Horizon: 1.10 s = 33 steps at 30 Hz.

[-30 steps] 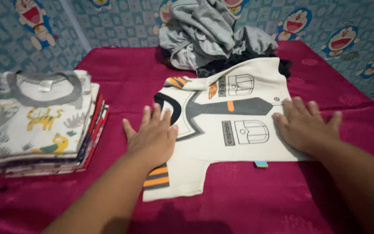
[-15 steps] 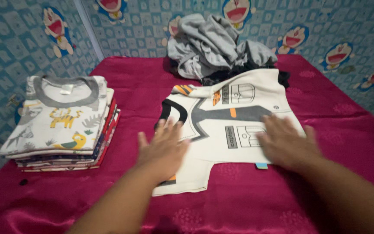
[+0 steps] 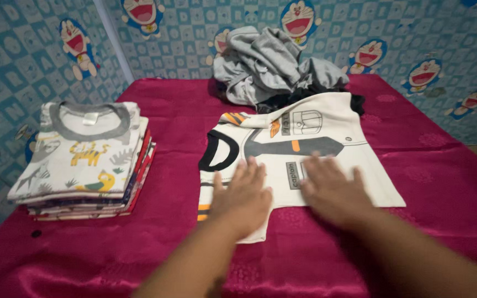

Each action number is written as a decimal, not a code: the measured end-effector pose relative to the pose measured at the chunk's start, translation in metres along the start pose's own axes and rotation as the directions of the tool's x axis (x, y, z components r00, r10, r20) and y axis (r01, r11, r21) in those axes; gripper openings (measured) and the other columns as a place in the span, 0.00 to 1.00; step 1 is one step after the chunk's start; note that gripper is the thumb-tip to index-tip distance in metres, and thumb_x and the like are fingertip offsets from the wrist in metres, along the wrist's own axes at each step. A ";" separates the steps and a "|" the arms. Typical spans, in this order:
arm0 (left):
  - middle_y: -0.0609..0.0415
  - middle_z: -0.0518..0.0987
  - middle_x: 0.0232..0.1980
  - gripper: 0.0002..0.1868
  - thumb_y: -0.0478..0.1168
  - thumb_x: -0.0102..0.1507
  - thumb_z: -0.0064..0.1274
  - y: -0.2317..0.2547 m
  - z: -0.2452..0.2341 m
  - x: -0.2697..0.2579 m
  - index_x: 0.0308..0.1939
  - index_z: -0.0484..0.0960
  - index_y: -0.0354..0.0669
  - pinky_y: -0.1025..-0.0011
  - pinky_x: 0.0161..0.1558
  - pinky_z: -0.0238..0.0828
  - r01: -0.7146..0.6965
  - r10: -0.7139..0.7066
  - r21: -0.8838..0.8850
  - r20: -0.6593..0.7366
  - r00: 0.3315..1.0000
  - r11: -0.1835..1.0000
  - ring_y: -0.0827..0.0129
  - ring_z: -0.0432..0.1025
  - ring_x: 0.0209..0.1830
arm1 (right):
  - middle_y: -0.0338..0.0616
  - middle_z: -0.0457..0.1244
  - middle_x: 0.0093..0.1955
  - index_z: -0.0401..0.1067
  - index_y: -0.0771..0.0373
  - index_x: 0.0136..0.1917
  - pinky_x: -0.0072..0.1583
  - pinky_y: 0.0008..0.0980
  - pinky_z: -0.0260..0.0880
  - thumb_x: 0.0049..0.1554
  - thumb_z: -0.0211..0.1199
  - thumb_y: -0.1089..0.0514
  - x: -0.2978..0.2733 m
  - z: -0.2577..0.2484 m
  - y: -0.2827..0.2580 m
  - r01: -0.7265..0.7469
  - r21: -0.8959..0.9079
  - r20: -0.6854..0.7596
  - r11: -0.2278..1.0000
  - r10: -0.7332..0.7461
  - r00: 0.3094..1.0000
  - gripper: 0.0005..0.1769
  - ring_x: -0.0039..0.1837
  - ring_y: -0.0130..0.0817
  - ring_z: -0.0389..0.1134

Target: The person smooths out a white shirt with their hands on a bed, folds the sides inward, and سپس folds it into a square before placing it on a stack of laundry.

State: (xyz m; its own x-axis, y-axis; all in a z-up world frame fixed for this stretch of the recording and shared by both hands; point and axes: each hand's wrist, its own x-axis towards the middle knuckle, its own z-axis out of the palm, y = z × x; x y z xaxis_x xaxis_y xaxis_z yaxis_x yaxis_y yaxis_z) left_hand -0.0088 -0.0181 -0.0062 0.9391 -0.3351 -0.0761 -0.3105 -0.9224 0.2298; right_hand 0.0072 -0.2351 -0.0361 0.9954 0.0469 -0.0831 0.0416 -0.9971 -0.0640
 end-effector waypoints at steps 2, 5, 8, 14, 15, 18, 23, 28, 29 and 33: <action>0.60 0.35 0.86 0.34 0.50 0.70 0.25 -0.024 -0.005 -0.003 0.80 0.44 0.49 0.34 0.75 0.25 0.076 -0.076 0.013 -0.010 0.997 0.997 0.65 0.31 0.85 | 0.34 0.25 0.87 0.30 0.47 0.84 0.78 0.66 0.25 0.63 0.30 0.34 -0.002 -0.013 0.027 -0.095 -0.031 0.023 0.995 0.096 0.995 0.40 0.86 0.40 0.27; 0.60 0.33 0.85 0.34 0.50 0.70 0.25 -0.055 -0.021 -0.012 0.80 0.42 0.51 0.32 0.74 0.23 0.215 -0.215 0.007 -0.016 0.977 0.977 0.64 0.29 0.84 | 0.35 0.26 0.88 0.35 0.45 0.83 0.78 0.69 0.25 0.63 0.32 0.34 -0.010 -0.028 0.060 -0.266 0.019 0.020 0.964 0.266 0.964 0.39 0.86 0.39 0.28; 0.50 0.34 0.84 0.36 0.48 0.68 0.31 -0.058 -0.022 -0.012 0.79 0.44 0.44 0.28 0.71 0.23 0.289 -0.278 0.097 -0.110 0.954 0.952 0.57 0.29 0.84 | 0.37 0.28 0.88 0.40 0.45 0.83 0.77 0.75 0.24 0.64 0.37 0.38 -0.013 -0.040 0.062 -0.407 0.029 0.002 0.913 0.407 0.913 0.37 0.87 0.43 0.27; 0.50 0.36 0.84 0.35 0.50 0.69 0.28 -0.001 -0.008 0.012 0.79 0.45 0.44 0.30 0.71 0.24 0.022 -0.017 0.031 -0.150 0.988 0.999 0.58 0.29 0.84 | 0.45 0.30 0.86 0.42 0.56 0.80 0.72 0.78 0.26 0.62 0.39 0.39 -0.001 -0.021 -0.005 -0.071 0.016 -0.141 0.997 0.072 0.987 0.38 0.85 0.43 0.27; 0.50 0.34 0.84 0.36 0.52 0.69 0.27 0.006 -0.007 0.012 0.79 0.44 0.44 0.31 0.70 0.24 -0.066 0.062 -0.023 -0.136 0.989 0.998 0.59 0.29 0.83 | 0.44 0.31 0.86 0.41 0.54 0.82 0.73 0.75 0.27 0.62 0.38 0.38 -0.002 -0.016 -0.006 -0.031 0.010 -0.124 0.999 0.032 0.992 0.39 0.85 0.43 0.27; 0.56 0.37 0.85 0.36 0.56 0.70 0.25 0.003 -0.002 0.006 0.80 0.45 0.48 0.40 0.77 0.25 -0.050 0.050 -0.028 0.005 0.999 0.998 0.64 0.30 0.85 | 0.44 0.31 0.86 0.40 0.52 0.84 0.75 0.67 0.32 0.63 0.36 0.35 0.005 0.004 -0.004 0.062 0.002 -0.071 0.998 -0.061 0.996 0.41 0.85 0.44 0.30; 0.58 0.35 0.84 0.39 0.59 0.69 0.27 -0.037 -0.015 0.000 0.81 0.43 0.52 0.42 0.76 0.23 0.061 -0.060 0.004 -0.010 0.998 0.998 0.66 0.28 0.83 | 0.41 0.33 0.88 0.39 0.51 0.84 0.78 0.59 0.37 0.63 0.36 0.34 0.014 -0.016 0.064 -0.061 0.007 -0.059 0.998 0.061 0.996 0.41 0.85 0.42 0.36; 0.46 0.38 0.84 0.35 0.52 0.70 0.31 -0.055 -0.026 0.006 0.78 0.49 0.42 0.29 0.71 0.25 0.295 -0.271 0.136 -0.169 0.948 0.946 0.58 0.30 0.84 | 0.42 0.38 0.85 0.47 0.52 0.80 0.77 0.69 0.31 0.64 0.44 0.41 0.006 -0.048 0.075 -0.359 -0.057 -0.022 0.932 0.358 0.933 0.34 0.86 0.45 0.36; 0.45 0.38 0.84 0.35 0.51 0.69 0.32 -0.051 -0.023 0.011 0.78 0.50 0.41 0.29 0.71 0.25 0.276 -0.243 0.141 -0.216 0.946 0.951 0.56 0.31 0.84 | 0.43 0.44 0.84 0.54 0.54 0.77 0.78 0.68 0.34 0.64 0.47 0.44 0.011 -0.048 0.068 -0.331 -0.133 -0.018 0.934 0.331 0.943 0.31 0.86 0.43 0.39; 0.51 0.44 0.85 0.33 0.47 0.69 0.32 -0.010 -0.008 0.036 0.78 0.54 0.43 0.24 0.70 0.29 -0.039 0.068 0.200 -0.141 0.988 0.979 0.54 0.33 0.85 | 0.54 0.40 0.85 0.49 0.56 0.81 0.77 0.64 0.40 0.65 0.40 0.46 0.027 -0.018 0.013 0.018 0.001 -0.107 1.000 -0.018 0.994 0.33 0.83 0.53 0.40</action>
State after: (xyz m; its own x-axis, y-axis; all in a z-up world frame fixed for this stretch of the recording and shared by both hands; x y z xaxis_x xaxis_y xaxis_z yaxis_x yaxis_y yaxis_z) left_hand 0.0298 -0.0193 -0.0036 0.9273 -0.3664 0.0769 -0.3697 -0.9285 0.0340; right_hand 0.0358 -0.2480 -0.0217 0.9980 0.0578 0.0254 0.0594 -0.9960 -0.0663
